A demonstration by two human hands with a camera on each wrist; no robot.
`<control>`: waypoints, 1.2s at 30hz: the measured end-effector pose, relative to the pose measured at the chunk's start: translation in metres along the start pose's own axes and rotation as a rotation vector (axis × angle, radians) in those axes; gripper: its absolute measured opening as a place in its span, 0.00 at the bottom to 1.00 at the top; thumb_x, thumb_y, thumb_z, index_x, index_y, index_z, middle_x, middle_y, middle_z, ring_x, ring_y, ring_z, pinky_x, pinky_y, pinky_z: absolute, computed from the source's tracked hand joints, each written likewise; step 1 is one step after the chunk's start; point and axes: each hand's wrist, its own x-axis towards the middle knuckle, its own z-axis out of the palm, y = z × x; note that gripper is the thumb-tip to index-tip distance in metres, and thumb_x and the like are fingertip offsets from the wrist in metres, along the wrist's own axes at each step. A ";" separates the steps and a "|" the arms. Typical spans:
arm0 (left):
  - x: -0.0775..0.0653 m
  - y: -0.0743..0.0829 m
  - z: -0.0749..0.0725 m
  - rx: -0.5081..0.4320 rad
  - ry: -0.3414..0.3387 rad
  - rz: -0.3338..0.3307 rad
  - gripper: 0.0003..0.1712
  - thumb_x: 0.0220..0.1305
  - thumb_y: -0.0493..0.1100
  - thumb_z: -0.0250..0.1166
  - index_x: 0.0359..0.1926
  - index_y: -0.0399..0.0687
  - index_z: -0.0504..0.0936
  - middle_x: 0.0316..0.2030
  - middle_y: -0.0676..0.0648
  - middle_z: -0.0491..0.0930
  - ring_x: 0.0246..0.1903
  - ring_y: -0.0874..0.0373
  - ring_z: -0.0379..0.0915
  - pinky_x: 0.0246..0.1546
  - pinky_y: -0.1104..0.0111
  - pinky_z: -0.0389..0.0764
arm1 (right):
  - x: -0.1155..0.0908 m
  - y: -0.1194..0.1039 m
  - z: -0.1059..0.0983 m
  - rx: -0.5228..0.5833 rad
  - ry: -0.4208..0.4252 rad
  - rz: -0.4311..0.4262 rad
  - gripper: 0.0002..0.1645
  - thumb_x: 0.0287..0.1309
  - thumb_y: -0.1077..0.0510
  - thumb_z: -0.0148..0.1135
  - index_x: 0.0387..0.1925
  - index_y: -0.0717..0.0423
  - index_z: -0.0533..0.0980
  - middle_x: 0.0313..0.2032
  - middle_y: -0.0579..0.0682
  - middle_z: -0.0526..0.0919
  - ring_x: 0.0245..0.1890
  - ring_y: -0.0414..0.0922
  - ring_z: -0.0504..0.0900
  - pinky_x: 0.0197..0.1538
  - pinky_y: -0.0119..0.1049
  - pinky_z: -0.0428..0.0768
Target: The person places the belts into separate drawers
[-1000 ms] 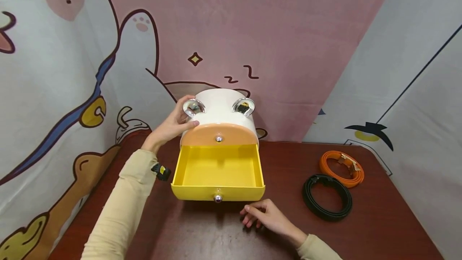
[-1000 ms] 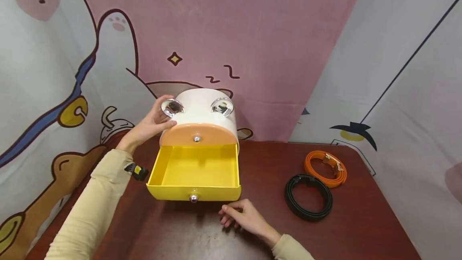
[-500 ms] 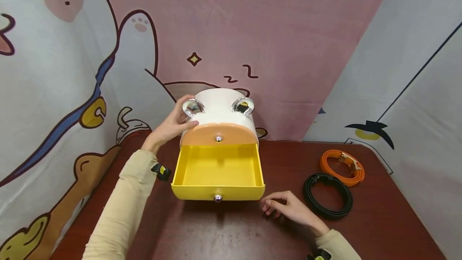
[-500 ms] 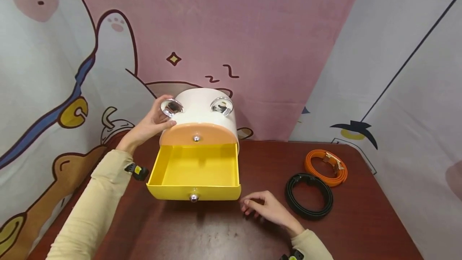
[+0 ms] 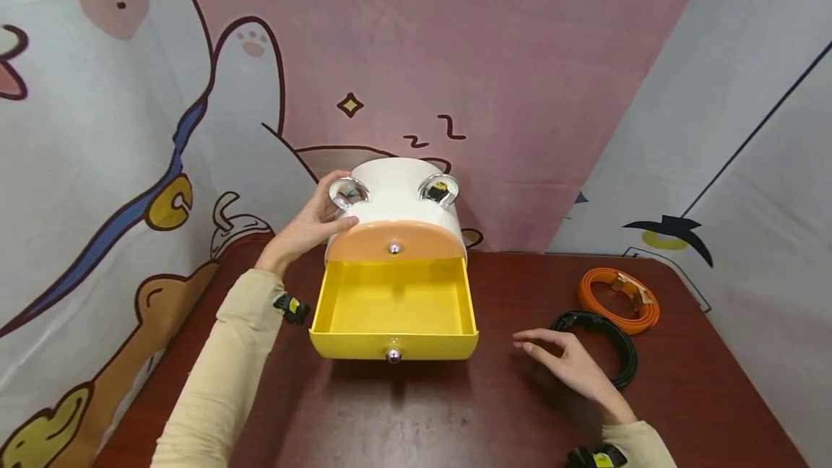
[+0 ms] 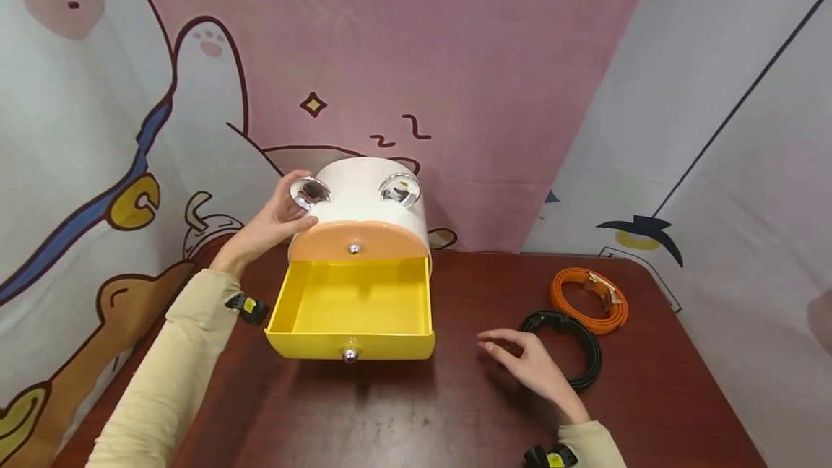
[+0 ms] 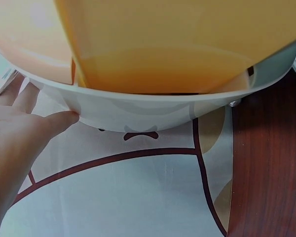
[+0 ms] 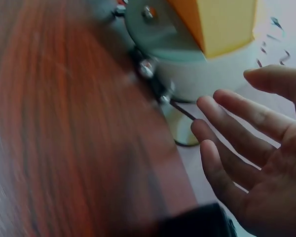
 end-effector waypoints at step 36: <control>0.001 0.000 0.000 0.020 -0.011 0.022 0.44 0.65 0.33 0.63 0.72 0.58 0.47 0.62 0.42 0.63 0.61 0.47 0.63 0.61 0.48 0.61 | -0.055 0.054 -0.065 -0.028 0.552 0.184 0.27 0.66 0.63 0.59 0.65 0.63 0.68 0.57 0.37 0.75 0.55 0.25 0.69 0.48 0.17 0.65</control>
